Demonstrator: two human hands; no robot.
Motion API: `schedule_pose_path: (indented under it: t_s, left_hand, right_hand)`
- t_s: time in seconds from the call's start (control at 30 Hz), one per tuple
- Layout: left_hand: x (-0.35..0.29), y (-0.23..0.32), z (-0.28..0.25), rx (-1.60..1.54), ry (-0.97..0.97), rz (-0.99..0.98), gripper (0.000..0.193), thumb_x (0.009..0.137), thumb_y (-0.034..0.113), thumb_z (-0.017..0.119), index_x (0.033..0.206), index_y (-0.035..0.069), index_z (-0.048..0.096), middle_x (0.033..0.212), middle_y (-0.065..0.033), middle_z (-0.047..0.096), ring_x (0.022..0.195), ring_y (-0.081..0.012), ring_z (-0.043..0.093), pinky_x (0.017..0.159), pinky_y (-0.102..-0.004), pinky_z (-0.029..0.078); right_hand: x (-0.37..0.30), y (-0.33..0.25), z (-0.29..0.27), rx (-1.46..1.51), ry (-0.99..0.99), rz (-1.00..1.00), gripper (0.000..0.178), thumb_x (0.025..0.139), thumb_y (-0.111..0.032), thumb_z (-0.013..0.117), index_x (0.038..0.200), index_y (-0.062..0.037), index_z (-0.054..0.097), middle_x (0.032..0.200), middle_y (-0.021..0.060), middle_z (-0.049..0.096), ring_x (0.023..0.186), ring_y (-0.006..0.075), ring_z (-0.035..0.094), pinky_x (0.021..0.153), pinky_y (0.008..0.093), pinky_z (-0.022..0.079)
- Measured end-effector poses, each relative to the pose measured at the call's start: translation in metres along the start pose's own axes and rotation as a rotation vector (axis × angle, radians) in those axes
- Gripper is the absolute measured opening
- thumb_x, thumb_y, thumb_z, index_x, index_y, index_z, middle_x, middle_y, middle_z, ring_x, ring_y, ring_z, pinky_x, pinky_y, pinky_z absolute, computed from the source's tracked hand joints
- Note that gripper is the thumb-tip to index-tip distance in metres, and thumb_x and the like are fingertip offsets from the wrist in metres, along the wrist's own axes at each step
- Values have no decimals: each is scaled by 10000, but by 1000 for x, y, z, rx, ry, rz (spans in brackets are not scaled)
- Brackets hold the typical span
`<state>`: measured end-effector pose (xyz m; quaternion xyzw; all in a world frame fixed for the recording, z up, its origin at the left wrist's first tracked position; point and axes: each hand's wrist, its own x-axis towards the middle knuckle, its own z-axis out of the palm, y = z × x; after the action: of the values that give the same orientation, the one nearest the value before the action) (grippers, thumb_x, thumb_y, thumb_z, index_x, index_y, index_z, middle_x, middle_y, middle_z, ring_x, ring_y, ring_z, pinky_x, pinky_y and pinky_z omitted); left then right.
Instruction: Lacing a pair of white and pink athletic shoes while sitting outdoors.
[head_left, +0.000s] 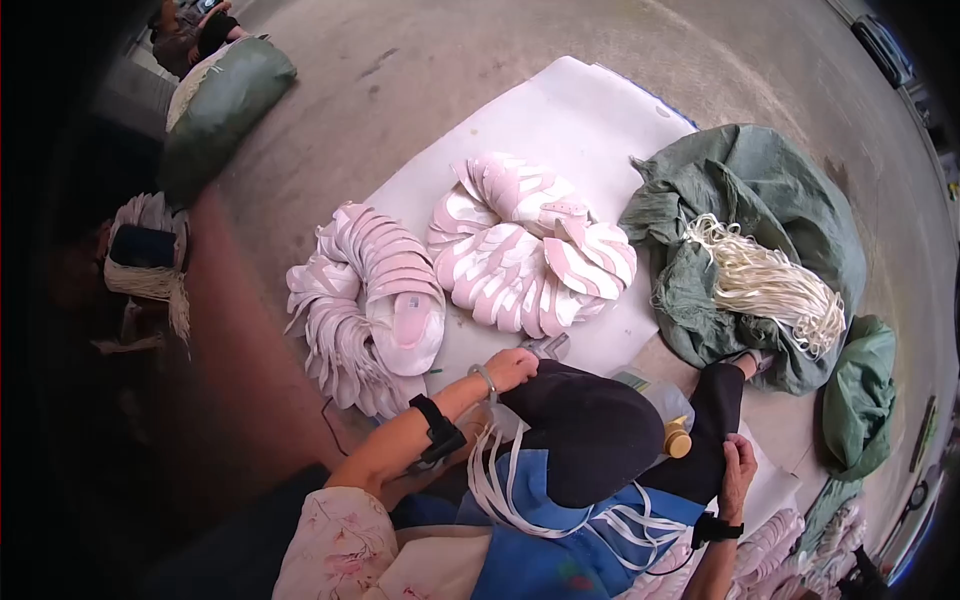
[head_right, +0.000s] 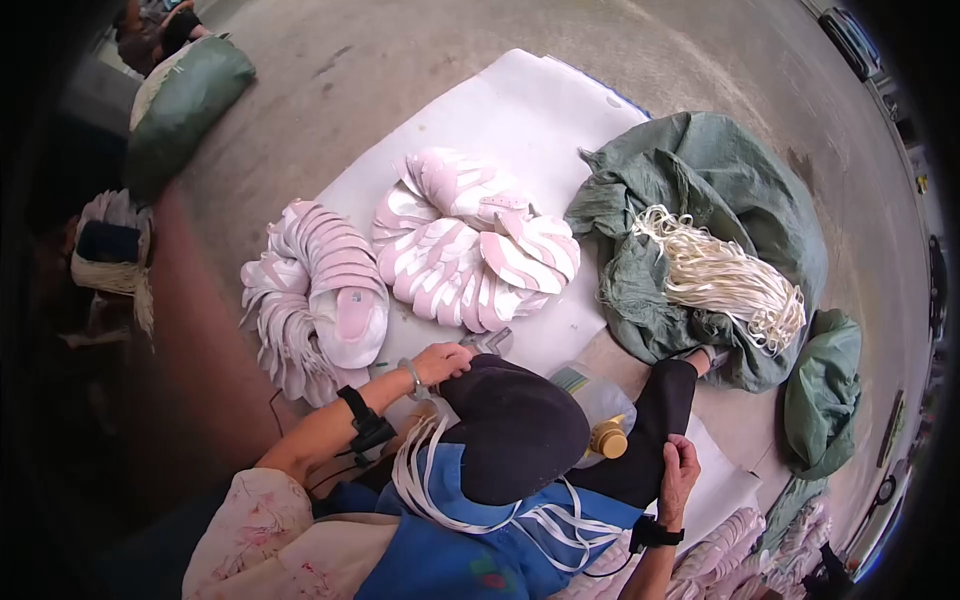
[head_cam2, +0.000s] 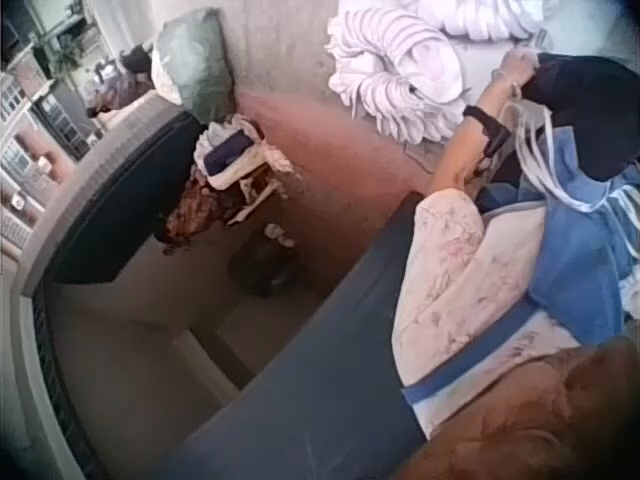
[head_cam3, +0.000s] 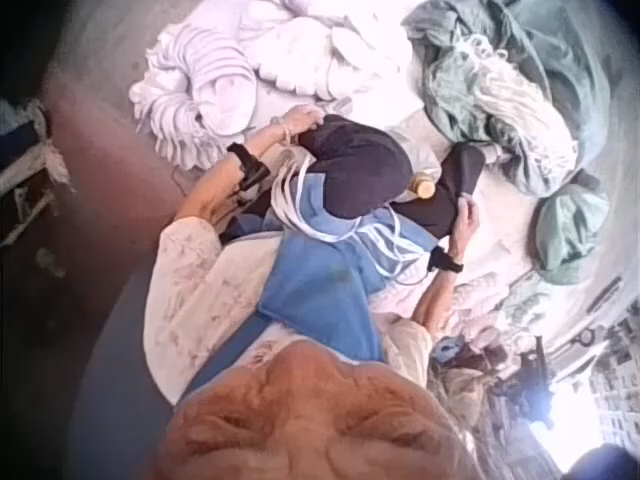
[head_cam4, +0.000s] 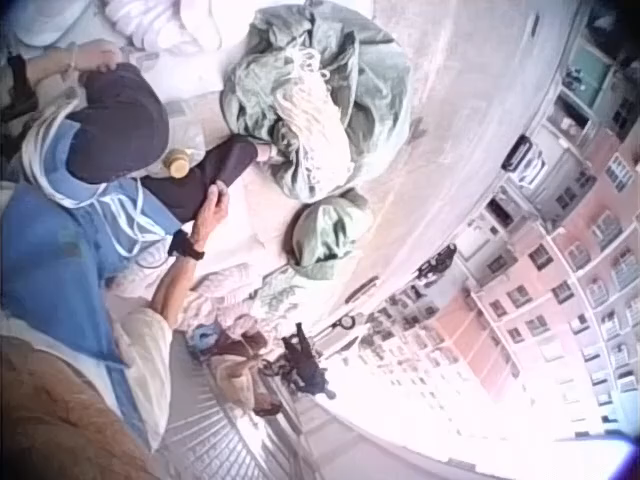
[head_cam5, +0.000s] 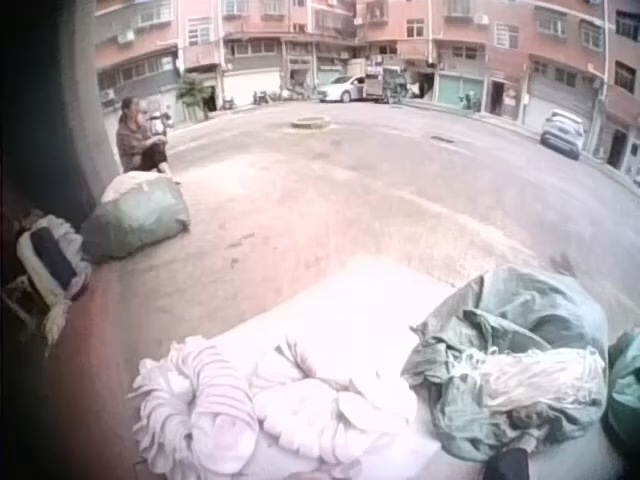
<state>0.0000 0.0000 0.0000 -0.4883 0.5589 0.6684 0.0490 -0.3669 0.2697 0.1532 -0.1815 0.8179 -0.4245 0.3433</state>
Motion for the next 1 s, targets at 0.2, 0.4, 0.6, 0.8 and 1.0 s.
schedule_pose_path:
  t_s: [0.2, 0.4, 0.6, 0.8, 1.0]
  left_hand:
    - [37, -21, -47, 220, 499, -20, 374, 771, 279, 638, 1062, 45, 621, 1044, -144, 631, 999, -310, 596, 894, -380, 449]
    - [10, -31, -106, 605, 697, -307, 625, 717, 240, 724, 1266, 86, 467, 1342, -156, 425, 1273, -320, 373, 1062, -497, 278]
    - [-34, -62, -136, 825, 684, -491, 712, 711, 208, 717, 1317, 34, 386, 1489, -156, 212, 1396, -330, 178, 1107, -550, 172]
    - [-37, -88, -156, 1006, 621, -567, 711, 744, 153, 656, 1364, 25, 330, 1518, -145, 154, 1419, -321, 114, 1117, -556, 139]
    - [-34, -87, -181, 911, 763, -587, 831, 724, 214, 694, 1395, 21, 243, 1508, -132, 178, 1417, -297, 134, 1105, -564, 178]
  right_hand:
    - [11, 3, 5, -73, 60, -48, 169, 888, -118, 595, 996, 8, 625, 888, 5, 600, 838, 90, 521, 793, 222, 418]
    - [11, -1, 2, -15, 64, -15, 159, 901, -137, 588, 966, 6, 618, 849, -16, 565, 776, 65, 483, 725, 197, 398]
    - [15, -7, 11, -97, 80, -35, 173, 906, -157, 570, 935, 7, 619, 816, -24, 549, 756, 60, 460, 690, 196, 381]
    - [16, -8, 15, -119, 80, -53, 191, 908, -176, 573, 949, 3, 624, 811, -15, 559, 762, 69, 480, 705, 201, 391]
    - [15, -6, 8, -122, 88, 3, 229, 923, -220, 567, 956, 0, 619, 841, -2, 559, 818, 85, 493, 777, 210, 382]
